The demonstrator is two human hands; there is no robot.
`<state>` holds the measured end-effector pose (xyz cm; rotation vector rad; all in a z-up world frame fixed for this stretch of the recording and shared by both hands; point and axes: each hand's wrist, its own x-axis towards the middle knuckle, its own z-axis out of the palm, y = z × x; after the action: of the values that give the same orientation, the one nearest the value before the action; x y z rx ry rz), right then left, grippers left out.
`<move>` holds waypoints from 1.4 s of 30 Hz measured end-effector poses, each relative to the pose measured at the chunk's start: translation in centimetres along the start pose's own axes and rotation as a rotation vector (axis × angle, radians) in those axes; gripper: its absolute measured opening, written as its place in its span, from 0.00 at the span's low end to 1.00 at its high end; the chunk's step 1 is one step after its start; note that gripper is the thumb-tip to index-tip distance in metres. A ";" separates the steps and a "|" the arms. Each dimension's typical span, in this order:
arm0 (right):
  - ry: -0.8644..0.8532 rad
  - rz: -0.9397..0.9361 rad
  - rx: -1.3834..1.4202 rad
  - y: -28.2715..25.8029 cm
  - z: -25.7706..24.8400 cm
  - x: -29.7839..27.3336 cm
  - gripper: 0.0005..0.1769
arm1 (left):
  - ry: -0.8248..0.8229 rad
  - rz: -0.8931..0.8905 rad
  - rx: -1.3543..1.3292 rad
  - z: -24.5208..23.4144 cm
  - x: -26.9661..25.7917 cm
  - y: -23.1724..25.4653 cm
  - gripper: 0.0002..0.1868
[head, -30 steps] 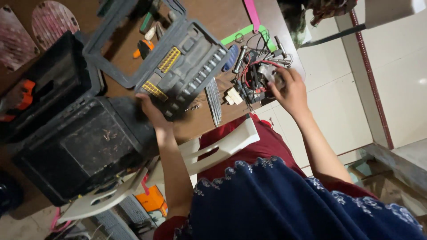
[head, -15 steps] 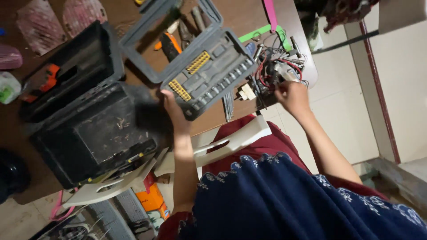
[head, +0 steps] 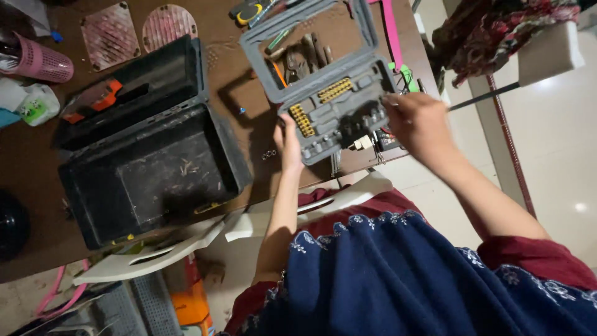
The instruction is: The person opens a toolbox and removes various tools, including screwdrivers and sockets, placing them on the table. They then sort the tools and place them back into designated slots within the toolbox and a smaller orange case, organizing them by type.
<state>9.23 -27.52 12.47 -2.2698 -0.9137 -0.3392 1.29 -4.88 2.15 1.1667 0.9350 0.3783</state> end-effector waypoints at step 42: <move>-0.372 -0.035 -0.023 10.2 0.4 1.1 0.09 | -0.313 0.054 -0.084 -0.4 4.1 -3.8 0.35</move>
<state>17.08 -32.17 7.80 -2.3840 -1.1387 0.0636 2.67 -3.26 -3.07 1.1366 0.6102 0.2658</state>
